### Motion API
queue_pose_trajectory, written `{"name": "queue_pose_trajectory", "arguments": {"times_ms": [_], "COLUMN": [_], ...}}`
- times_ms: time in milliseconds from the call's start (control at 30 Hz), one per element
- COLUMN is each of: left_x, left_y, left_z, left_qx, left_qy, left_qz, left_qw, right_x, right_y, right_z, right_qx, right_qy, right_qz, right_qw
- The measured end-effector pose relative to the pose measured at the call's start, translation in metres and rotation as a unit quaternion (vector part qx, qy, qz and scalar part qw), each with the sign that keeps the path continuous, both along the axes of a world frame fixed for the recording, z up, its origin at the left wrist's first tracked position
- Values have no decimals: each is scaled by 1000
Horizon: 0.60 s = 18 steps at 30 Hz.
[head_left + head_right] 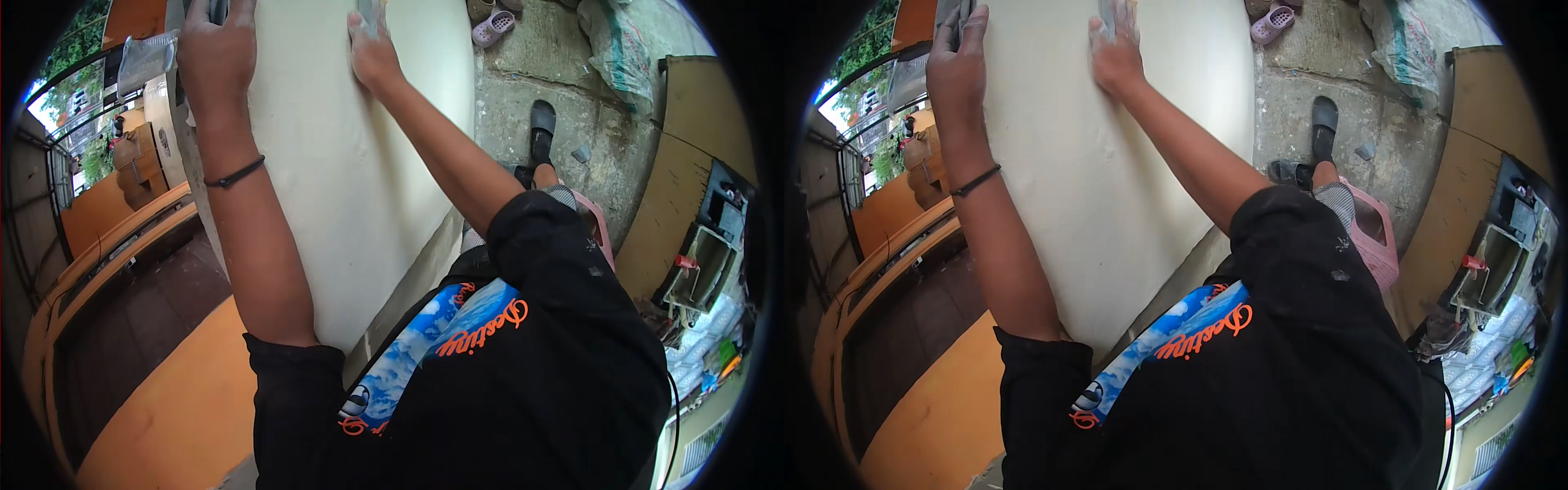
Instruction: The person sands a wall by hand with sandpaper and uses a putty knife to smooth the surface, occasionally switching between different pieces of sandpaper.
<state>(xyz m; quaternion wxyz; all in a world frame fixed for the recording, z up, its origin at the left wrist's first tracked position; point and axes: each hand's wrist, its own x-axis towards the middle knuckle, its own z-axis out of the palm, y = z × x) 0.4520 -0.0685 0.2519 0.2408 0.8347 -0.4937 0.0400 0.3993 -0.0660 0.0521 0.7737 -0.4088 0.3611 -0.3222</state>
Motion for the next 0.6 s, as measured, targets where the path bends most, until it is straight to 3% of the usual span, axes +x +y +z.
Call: {"name": "queue_pose_trajectory", "arguments": {"times_ms": [33, 100, 200, 300, 333, 433, 467, 533, 600], "left_x": [5, 10, 10, 7, 6, 9, 11, 16, 12], "left_y": [1, 5, 3, 6, 4, 3, 2, 4, 3], "left_z": [-1, -4, -3, -2, -1, -2, -2, -5, -5], "left_qx": [-5, 2, 0, 5, 5, 6, 3, -6, -13], "left_qy": [-3, -36, -10, 14, 22, 27, 27, 2, 4], "left_qz": [-7, 73, 80, 80, 72, 50, 50, 43, 51], "left_qw": [1000, 997, 997, 997, 997, 998, 998, 999, 999], "right_x": [-12, -61, -123, -86, -70, -36, -23, -48, -72], "right_y": [21, 97, 190, 153, 122, 45, 40, 41, 115], "right_z": [7, 7, 6, -32, -49, -104, -121, -77, -38], "right_qx": [-103, -53, 32, 24, 118, 141, 147, 222, 98], "right_qy": [36, 59, 77, 125, 143, 243, 256, 183, 127], "right_qz": [-48, 35, 122, 61, 79, 93, 21, 155, 120], "right_qw": [993, 996, 989, 990, 979, 955, 955, 945, 980]}}
